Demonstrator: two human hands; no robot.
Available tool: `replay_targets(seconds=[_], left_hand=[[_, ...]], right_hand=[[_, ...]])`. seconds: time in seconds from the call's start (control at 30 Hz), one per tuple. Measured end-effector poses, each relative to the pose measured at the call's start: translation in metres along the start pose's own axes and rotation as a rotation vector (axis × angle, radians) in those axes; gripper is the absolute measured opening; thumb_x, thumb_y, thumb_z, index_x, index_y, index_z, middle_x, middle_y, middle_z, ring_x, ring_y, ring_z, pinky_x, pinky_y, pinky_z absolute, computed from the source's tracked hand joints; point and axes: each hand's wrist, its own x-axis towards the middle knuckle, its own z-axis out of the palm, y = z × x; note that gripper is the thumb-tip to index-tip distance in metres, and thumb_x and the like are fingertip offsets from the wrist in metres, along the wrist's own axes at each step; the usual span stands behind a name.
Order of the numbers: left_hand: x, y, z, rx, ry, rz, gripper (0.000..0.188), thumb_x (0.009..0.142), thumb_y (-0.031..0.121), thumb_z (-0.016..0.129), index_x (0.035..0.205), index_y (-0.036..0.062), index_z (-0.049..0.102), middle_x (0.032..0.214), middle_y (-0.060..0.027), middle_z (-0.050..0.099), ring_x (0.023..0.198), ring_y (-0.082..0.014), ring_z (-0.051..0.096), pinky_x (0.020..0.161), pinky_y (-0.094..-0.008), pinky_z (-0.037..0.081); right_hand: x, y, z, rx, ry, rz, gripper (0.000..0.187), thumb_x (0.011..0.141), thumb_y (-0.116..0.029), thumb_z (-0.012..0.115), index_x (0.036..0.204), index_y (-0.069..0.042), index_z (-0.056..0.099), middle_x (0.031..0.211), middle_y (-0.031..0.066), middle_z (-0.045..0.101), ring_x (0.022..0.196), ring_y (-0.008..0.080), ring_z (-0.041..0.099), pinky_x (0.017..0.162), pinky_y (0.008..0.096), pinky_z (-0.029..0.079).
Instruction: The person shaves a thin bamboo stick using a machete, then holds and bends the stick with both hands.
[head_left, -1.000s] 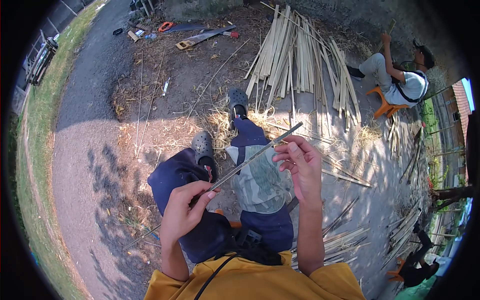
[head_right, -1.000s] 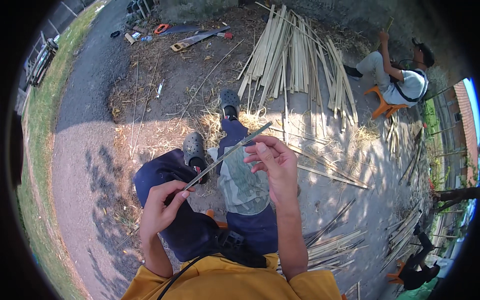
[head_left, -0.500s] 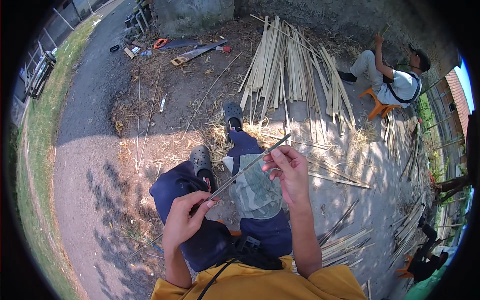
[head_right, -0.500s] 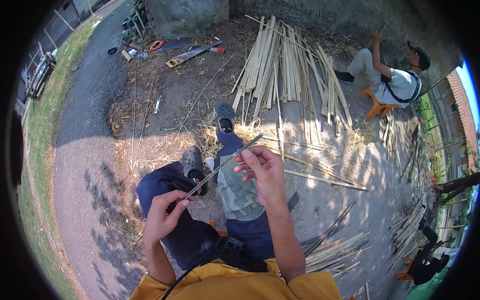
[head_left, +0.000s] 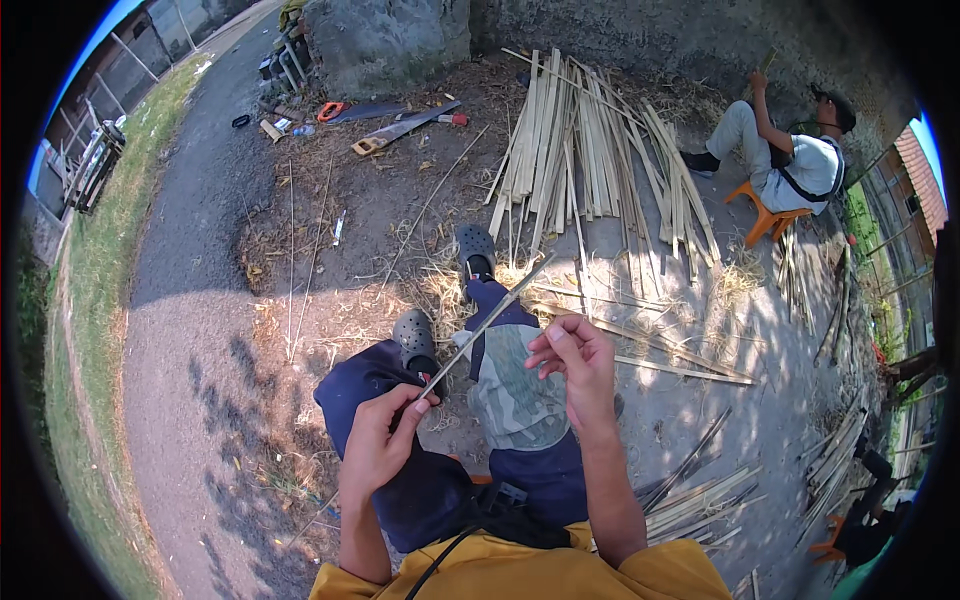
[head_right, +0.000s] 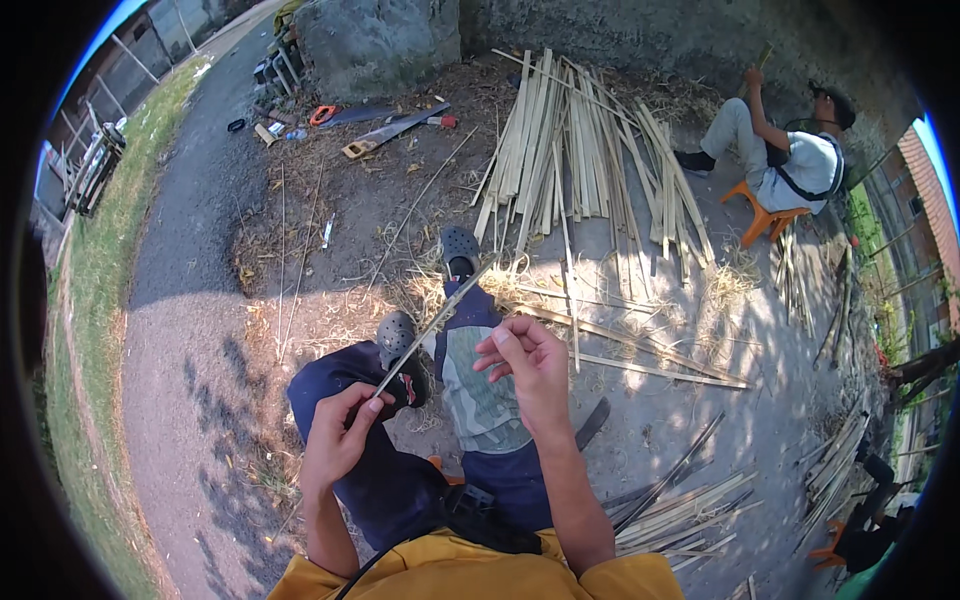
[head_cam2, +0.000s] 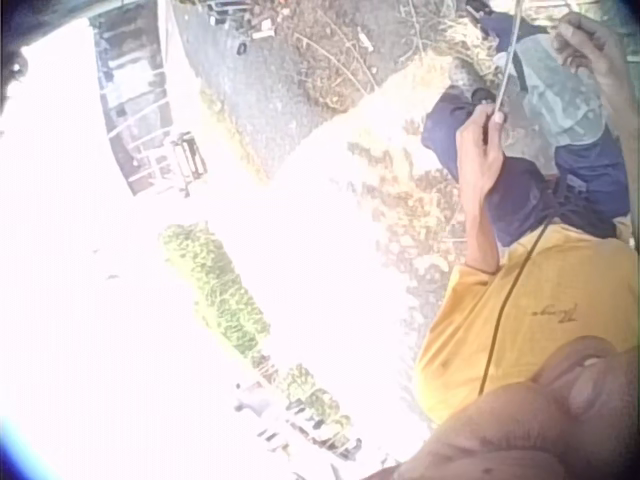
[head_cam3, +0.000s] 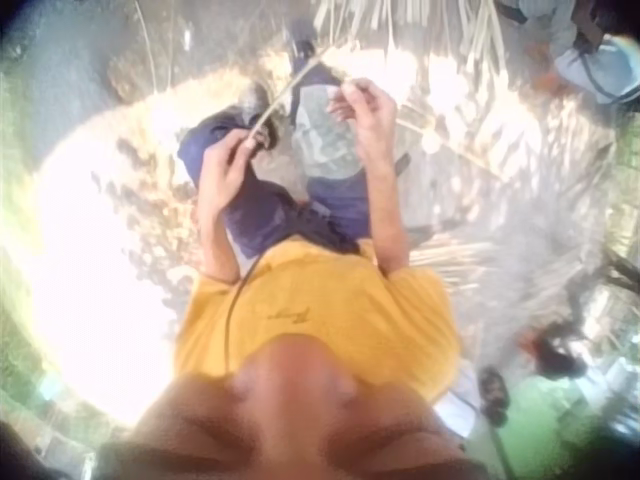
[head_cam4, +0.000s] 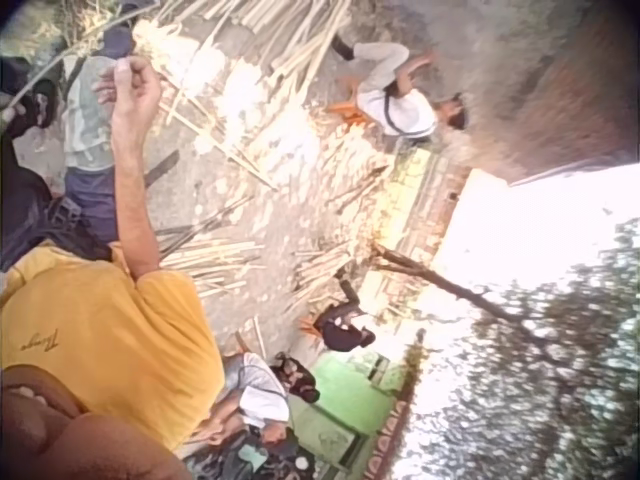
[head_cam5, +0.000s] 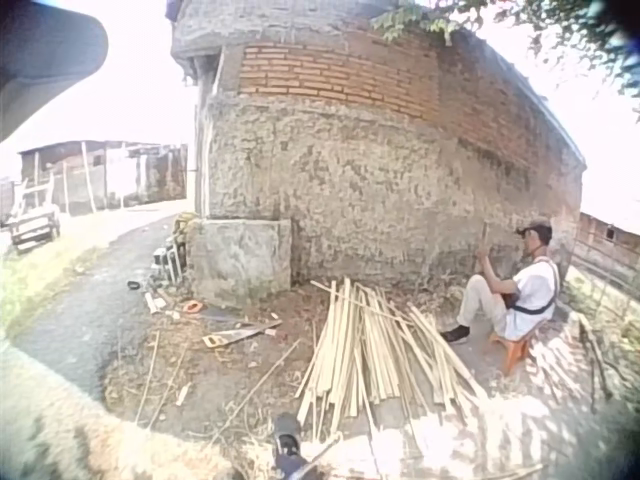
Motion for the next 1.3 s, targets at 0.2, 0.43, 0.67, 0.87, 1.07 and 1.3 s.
replay_targets(seconds=[0.2,0.43,0.67,0.87,1.07,1.3], left_hand=[[-0.005,0.011,-0.002,-0.086,-0.101,-0.142,0.026,0.112,0.013,0.053,0.112,-0.0028,0.073,0.068,0.0032,0.045,0.064,-0.006,0.039,0.058,-0.0258,0.033],[-0.004,0.011,0.002,-0.179,-0.272,-0.108,0.029,0.113,0.013,0.05,0.118,-0.0054,0.072,0.067,0.0062,0.04,0.063,-0.0036,0.036,0.057,-0.024,0.03],[0.007,0.009,0.024,0.022,-0.325,0.174,0.022,0.108,0.011,0.056,0.115,-0.0016,0.074,0.074,-0.0083,0.056,0.069,-0.0189,0.056,0.065,-0.0336,0.044],[0.006,0.041,0.024,0.345,-0.311,0.174,0.016,0.103,0.016,0.065,0.11,0.0029,0.071,0.091,-0.0148,0.059,0.081,-0.0343,0.068,0.069,-0.0449,0.053],[0.042,0.055,0.05,0.562,-0.243,0.473,0.015,0.09,0.009,0.071,0.102,0.0012,0.066,0.099,-0.0124,0.061,0.083,-0.0341,0.072,0.069,-0.0464,0.057],[0.106,0.05,0.073,0.534,-0.203,0.742,0.03,0.081,0.007,0.077,0.11,0.0025,0.069,0.109,-0.0125,0.062,0.104,-0.0329,0.069,0.09,-0.0459,0.056]], right_hand=[[-0.003,0.008,-0.043,-0.146,0.188,-0.1,0.015,0.102,-0.015,0.071,0.108,-0.001,0.068,0.099,0.0111,0.077,0.082,0.0182,0.076,0.068,0.0277,0.057],[-0.021,-0.033,-0.078,-0.738,0.261,-0.296,0.04,0.095,-0.009,0.075,0.133,-0.001,0.066,0.128,0.0122,0.073,0.12,0.023,0.07,0.094,0.0345,0.057],[-0.038,-0.099,-0.044,-0.978,0.049,-0.625,0.041,0.092,-0.013,0.076,0.132,-0.006,0.069,0.133,0.0139,0.069,0.128,0.0299,0.065,0.106,0.0426,0.05],[-0.042,-0.092,-0.067,-1.483,-0.258,-0.494,0.021,0.091,-0.023,0.08,0.107,-0.009,0.077,0.109,0.0081,0.074,0.123,0.03,0.064,0.111,0.0447,0.04],[-0.06,-0.078,-0.094,-1.421,-0.112,-0.263,0.018,0.095,-0.018,0.076,0.095,-0.001,0.07,0.091,0.0122,0.074,0.091,0.0292,0.07,0.095,0.04,0.051],[-0.063,-0.036,-0.119,-1.121,-0.045,-0.19,0.023,0.105,-0.019,0.066,0.092,0.0,0.069,0.07,0.0036,0.063,0.059,0.0109,0.049,0.055,0.028,0.034]])
